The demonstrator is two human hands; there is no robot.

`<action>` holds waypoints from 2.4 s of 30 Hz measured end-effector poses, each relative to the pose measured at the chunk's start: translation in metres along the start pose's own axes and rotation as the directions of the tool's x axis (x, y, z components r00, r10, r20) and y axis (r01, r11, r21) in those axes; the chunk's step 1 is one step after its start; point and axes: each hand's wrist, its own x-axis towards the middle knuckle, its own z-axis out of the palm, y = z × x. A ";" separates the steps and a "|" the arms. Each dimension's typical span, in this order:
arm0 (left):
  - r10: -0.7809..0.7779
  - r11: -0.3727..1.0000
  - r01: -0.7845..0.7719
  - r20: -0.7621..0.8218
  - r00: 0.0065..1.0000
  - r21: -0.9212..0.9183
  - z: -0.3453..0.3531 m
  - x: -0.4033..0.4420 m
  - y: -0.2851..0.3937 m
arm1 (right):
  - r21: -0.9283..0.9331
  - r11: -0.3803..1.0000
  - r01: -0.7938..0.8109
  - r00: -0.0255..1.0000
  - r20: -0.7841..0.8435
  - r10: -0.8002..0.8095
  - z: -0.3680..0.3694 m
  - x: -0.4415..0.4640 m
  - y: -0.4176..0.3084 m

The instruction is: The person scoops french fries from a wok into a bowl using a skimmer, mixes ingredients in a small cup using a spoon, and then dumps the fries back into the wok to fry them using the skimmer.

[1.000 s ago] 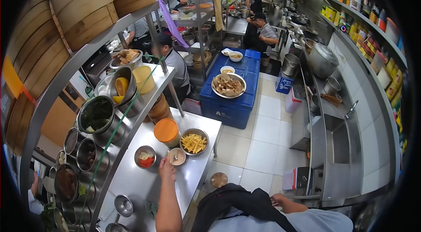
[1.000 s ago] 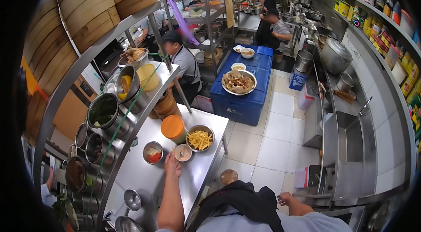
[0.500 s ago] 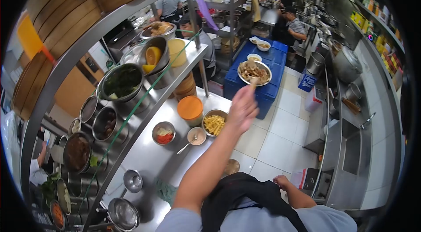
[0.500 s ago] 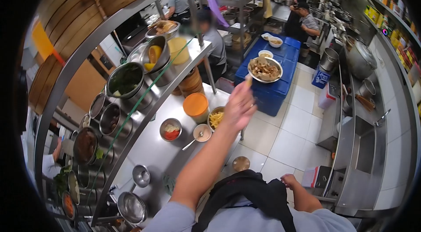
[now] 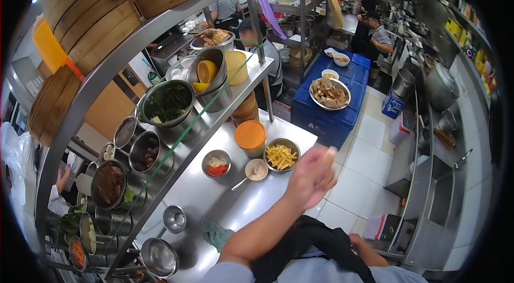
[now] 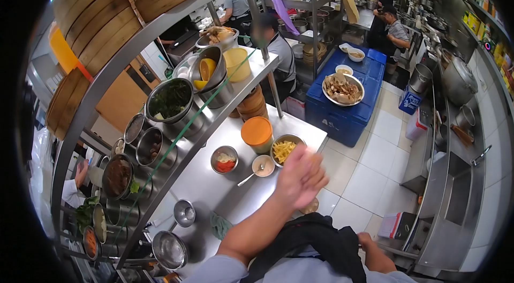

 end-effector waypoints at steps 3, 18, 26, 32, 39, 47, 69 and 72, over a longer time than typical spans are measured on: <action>0.129 0.975 -0.131 0.019 0.991 0.180 0.017 -0.051 0.023 | 0.158 0.958 -0.240 0.971 0.047 0.236 0.006 -0.012 -0.007; 0.453 0.529 -0.722 0.571 0.684 0.445 0.109 -0.103 0.089 | 0.193 0.977 -0.095 0.995 0.011 0.095 -0.005 0.033 -0.134; 0.309 0.553 -0.759 0.761 0.570 0.344 0.136 -0.107 0.106 | 0.128 0.987 -0.094 0.995 0.051 0.088 0.022 0.032 -0.136; 0.545 -0.048 -0.176 0.173 0.820 0.983 0.023 -0.134 0.091 | 0.123 0.976 -0.179 0.984 0.003 0.180 0.019 0.009 -0.097; 0.014 0.723 0.594 -0.867 0.498 0.353 -0.215 -0.160 0.015 | 0.281 0.923 -0.263 0.962 0.005 0.272 0.023 -0.016 -0.066; -0.035 0.906 0.410 -0.943 0.330 0.110 -0.313 -0.085 -0.041 | 0.350 0.925 -0.149 0.980 -0.072 0.185 0.034 -0.025 -0.039; 0.301 0.952 0.027 -0.948 0.101 0.305 -0.366 0.063 -0.025 | 0.545 0.785 -0.295 0.930 -0.024 0.367 -0.074 -0.018 0.032; 0.331 0.939 0.057 -0.937 0.114 0.339 -0.374 0.056 -0.007 | 0.575 0.778 -0.252 0.944 -0.031 0.329 -0.093 -0.004 0.030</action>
